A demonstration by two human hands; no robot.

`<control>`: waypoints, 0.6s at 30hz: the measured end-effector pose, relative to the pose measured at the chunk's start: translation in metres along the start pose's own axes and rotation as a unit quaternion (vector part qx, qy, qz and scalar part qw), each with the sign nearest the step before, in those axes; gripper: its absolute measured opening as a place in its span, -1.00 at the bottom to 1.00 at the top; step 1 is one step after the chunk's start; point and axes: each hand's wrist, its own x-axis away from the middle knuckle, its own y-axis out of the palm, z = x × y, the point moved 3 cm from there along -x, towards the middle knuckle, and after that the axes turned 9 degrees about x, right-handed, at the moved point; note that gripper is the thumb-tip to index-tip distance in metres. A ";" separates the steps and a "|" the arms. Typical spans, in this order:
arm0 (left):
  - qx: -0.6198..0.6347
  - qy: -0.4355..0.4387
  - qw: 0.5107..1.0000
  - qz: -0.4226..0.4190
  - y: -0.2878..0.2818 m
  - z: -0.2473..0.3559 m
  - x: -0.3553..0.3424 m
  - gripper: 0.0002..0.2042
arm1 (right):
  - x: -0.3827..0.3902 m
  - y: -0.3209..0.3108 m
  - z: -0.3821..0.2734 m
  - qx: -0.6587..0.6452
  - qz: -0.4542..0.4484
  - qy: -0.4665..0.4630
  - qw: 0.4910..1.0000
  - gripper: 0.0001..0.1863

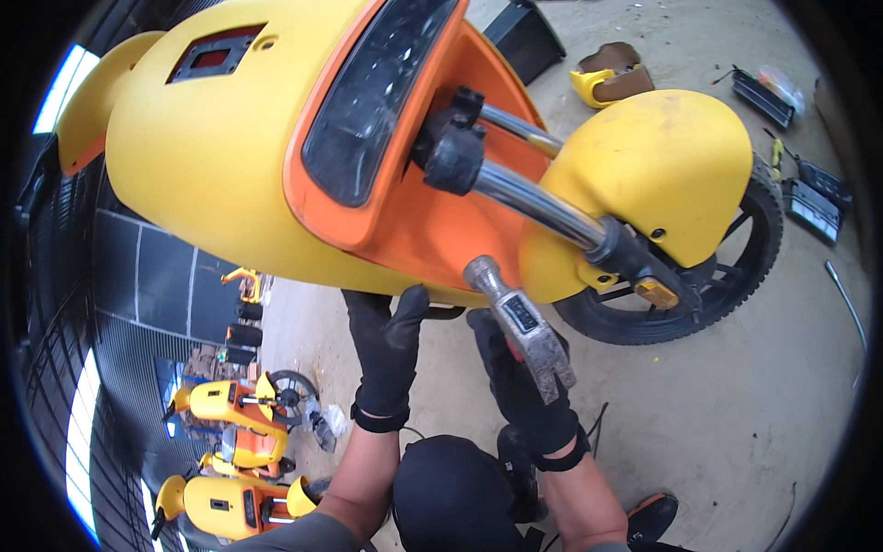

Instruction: The person aligns and attaches the plastic body panels of a yellow electric scooter, then uses a hammer to tap the panels into place to ensure a proper fit.

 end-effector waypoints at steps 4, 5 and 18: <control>-0.005 -0.008 0.999 -0.032 0.005 0.000 0.003 -0.48 | -0.001 0.012 0.001 -0.258 0.020 -0.016 0.966 -0.82; -0.009 -0.011 0.999 -0.049 0.001 -0.008 0.001 -0.48 | -0.003 0.012 0.000 -0.285 -0.005 -0.010 0.958 -0.78; -0.103 0.096 0.988 0.059 0.018 0.004 -0.008 -0.82 | -0.011 -0.009 -0.030 0.056 0.086 -0.264 0.959 -0.63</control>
